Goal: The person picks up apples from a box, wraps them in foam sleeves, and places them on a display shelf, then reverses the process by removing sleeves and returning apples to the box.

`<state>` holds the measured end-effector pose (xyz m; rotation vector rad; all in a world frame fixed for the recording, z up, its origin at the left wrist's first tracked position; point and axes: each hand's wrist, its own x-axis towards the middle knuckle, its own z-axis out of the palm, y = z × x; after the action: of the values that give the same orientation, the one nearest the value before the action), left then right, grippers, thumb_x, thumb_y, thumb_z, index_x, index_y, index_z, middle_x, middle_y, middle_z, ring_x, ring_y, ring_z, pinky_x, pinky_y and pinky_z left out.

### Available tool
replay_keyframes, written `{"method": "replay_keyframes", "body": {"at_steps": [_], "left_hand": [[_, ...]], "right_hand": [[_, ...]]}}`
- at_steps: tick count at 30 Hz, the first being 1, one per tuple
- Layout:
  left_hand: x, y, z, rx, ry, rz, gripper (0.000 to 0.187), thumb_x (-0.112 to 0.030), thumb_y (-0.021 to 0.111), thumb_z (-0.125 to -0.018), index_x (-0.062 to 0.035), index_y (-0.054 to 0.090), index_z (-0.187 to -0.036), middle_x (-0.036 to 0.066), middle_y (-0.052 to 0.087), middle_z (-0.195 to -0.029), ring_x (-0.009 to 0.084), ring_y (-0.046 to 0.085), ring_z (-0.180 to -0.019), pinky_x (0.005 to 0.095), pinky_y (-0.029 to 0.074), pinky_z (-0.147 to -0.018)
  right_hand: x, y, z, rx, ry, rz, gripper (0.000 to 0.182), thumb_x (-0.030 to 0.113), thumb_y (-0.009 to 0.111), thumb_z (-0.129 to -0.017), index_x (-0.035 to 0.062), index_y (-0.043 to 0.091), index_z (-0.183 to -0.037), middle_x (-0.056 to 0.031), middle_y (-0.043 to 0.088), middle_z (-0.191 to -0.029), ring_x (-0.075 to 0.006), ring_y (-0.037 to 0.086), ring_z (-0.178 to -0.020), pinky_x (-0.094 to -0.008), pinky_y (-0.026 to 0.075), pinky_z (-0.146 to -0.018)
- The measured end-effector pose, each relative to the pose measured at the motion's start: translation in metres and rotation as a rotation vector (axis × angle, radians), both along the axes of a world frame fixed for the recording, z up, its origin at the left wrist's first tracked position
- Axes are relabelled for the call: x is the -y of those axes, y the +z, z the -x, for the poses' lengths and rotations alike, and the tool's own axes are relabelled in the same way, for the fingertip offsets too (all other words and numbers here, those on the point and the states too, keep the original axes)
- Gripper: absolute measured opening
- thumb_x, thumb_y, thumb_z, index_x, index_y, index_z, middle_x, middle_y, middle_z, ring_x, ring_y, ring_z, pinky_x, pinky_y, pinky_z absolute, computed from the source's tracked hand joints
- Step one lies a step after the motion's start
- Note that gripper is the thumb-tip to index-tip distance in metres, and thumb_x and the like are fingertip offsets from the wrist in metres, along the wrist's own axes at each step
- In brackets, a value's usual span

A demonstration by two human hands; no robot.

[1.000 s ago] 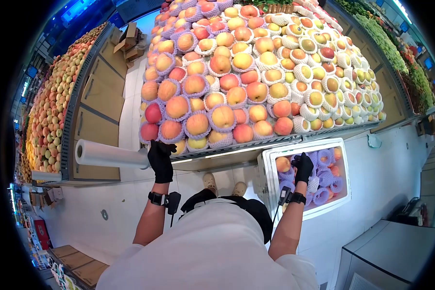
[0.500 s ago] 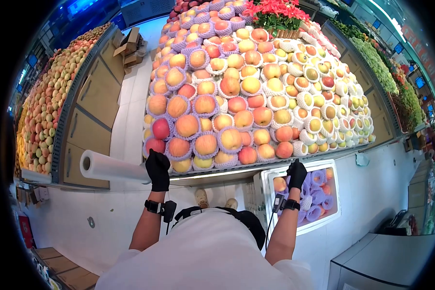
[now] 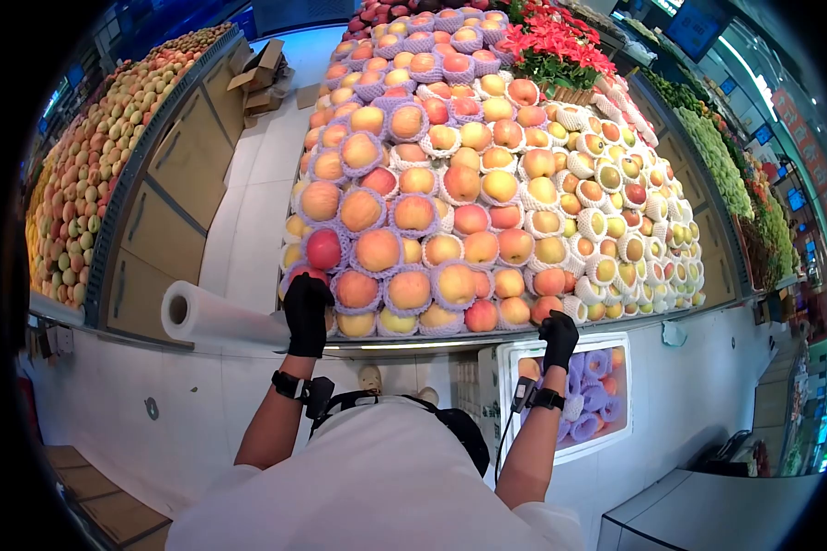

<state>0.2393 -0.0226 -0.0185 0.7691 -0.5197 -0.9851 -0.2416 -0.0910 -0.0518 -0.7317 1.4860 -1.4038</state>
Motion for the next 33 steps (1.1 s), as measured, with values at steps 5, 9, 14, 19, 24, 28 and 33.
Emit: {"method": "replay_keyframes", "body": {"at_steps": [5,9,14,19,24,28,33], "left_hand": [[0.008,0.006,-0.014,0.016,-0.058,0.014,0.021,-0.018,0.044,-0.097,-0.0050,0.052,-0.082,0.007,0.056,-0.076,0.0187,0.058,-0.075,0.0326,0.049,-0.074],[0.011,0.002,-0.017,-0.018,-0.081,0.027,0.019,-0.016,0.045,-0.095,-0.0037,0.054,-0.084,0.008,0.057,-0.075,0.0197,0.059,-0.076,0.0335,0.050,-0.076],[0.018,0.002,-0.020,0.037,-0.022,-0.038,0.022,-0.019,0.043,-0.096,-0.0054,0.055,-0.083,0.004,0.053,-0.071,0.0147,0.054,-0.067,0.0279,0.045,-0.065],[0.023,0.015,-0.017,-0.011,0.019,-0.194,0.024,-0.021,0.043,-0.096,-0.0096,0.055,-0.079,0.000,0.049,-0.066,0.0077,0.043,-0.053,0.0211,0.033,-0.048],[0.033,0.017,-0.011,-0.184,0.024,-0.141,0.036,-0.024,0.042,-0.099,-0.0112,0.044,-0.065,0.000,0.042,-0.060,0.0093,0.034,-0.049,0.0233,0.027,-0.046],[0.027,0.012,-0.010,-0.213,-0.017,-0.082,0.045,-0.029,0.039,-0.101,-0.0123,0.035,-0.059,0.002,0.039,-0.058,0.0113,0.031,-0.048,0.0256,0.024,-0.046],[0.018,0.020,-0.007,-0.241,0.032,-0.145,0.045,-0.031,0.039,-0.101,-0.0114,0.038,-0.061,0.002,0.040,-0.058,0.0112,0.034,-0.049,0.0250,0.026,-0.046]], "right_hand": [[0.008,0.003,-0.022,-0.052,0.004,-0.034,0.020,0.008,0.059,-0.082,0.0028,0.064,-0.100,-0.0087,0.065,-0.077,-0.0180,0.061,-0.058,-0.0265,0.048,-0.049],[0.011,0.013,-0.043,-0.019,0.080,-0.057,0.019,0.011,0.059,-0.084,0.0033,0.064,-0.100,-0.0079,0.065,-0.081,-0.0179,0.063,-0.062,-0.0265,0.050,-0.052],[0.037,0.047,-0.063,-0.169,0.210,-0.091,0.020,0.016,0.061,-0.085,0.0041,0.064,-0.101,-0.0059,0.065,-0.085,-0.0161,0.063,-0.069,-0.0258,0.050,-0.059],[0.083,0.082,-0.087,-0.217,0.366,-0.041,0.020,0.017,0.063,-0.087,0.0035,0.064,-0.101,-0.0042,0.064,-0.083,-0.0126,0.061,-0.069,-0.0242,0.048,-0.058],[0.131,0.098,-0.118,-0.297,0.613,0.017,0.023,0.017,0.064,-0.086,0.0027,0.063,-0.104,-0.0056,0.065,-0.091,-0.0126,0.061,-0.076,-0.0269,0.051,-0.063],[0.178,0.106,-0.162,-0.427,0.760,0.093,0.030,0.017,0.066,-0.085,0.0011,0.060,-0.110,-0.0058,0.064,-0.092,-0.0123,0.061,-0.079,-0.0260,0.051,-0.068],[0.218,0.122,-0.239,-0.608,0.985,0.187,0.056,0.030,0.072,-0.080,-0.0020,0.051,-0.122,-0.0110,0.060,-0.107,-0.0184,0.059,-0.093,-0.0302,0.050,-0.079]]}}
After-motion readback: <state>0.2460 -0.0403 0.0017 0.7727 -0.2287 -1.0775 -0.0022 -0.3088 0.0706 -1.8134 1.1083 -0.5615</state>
